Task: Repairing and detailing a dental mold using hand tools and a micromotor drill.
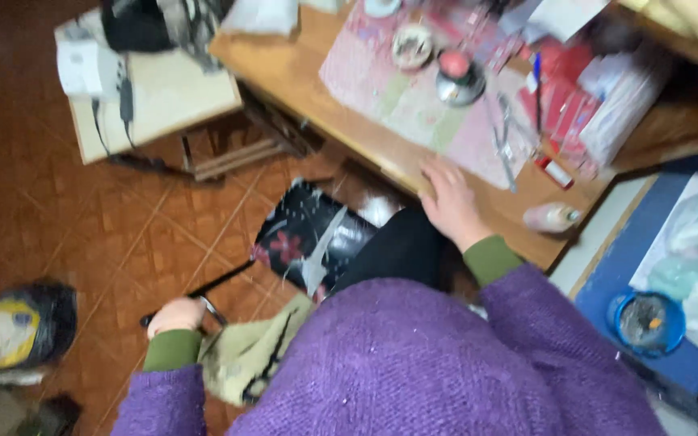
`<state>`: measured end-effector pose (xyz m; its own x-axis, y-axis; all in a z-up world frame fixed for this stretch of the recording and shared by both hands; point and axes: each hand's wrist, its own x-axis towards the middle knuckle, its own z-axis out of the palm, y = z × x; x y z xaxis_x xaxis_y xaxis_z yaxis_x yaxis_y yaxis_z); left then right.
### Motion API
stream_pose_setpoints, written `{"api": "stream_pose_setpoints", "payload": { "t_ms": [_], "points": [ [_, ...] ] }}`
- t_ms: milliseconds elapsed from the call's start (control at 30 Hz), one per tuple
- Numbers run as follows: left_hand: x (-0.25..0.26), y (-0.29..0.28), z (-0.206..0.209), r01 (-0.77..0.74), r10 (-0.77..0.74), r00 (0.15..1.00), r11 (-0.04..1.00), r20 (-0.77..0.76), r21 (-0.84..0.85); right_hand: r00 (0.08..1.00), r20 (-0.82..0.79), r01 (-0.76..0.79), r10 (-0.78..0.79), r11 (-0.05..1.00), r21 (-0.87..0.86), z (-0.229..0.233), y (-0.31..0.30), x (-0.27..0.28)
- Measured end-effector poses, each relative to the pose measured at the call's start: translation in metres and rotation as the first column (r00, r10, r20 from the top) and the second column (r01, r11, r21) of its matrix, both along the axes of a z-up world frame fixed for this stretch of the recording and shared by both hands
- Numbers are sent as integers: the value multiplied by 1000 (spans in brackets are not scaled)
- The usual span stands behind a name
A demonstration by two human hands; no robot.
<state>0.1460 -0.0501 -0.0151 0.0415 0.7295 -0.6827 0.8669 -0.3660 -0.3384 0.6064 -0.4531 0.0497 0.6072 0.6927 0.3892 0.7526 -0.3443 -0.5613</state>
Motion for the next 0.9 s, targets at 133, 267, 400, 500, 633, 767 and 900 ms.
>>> {"api": "stream_pose_setpoints", "payload": {
  "t_ms": [133, 267, 400, 500, 633, 767, 900],
  "points": [
    [199, -56, 135, 202, -253, 851, 967, 460, 157, 999, 9, 51, -52, 999, 9, -33, -13, 6],
    [339, -82, 147, 428, -522, 468, 840, 713, 333, 997, 48, 54, -58, 996, 75, -51, -12, 10],
    [429, -59, 121, 535, -582, 209, 740, 785, 406, 994, -67, 92, -82, 983, 161, -31, -11, 12],
    [474, -36, 114, 578, -586, -75, 634, 807, 514, 936, -293, 234, -194, 966, 110, -30, -12, 18],
    [487, -6, 89, 620, -535, -287, 528, 795, 580, 866, -449, 310, -218, 940, 141, -37, -13, 23],
    [485, 15, 55, 629, -471, -361, 514, 805, 583, 754, -656, 313, -39, 899, 307, -99, -26, 19],
    [480, 24, 43, 649, -380, -457, 477, 804, 593, 672, -529, 553, -518, 826, -106, -36, 10, 33]
  ]
}}
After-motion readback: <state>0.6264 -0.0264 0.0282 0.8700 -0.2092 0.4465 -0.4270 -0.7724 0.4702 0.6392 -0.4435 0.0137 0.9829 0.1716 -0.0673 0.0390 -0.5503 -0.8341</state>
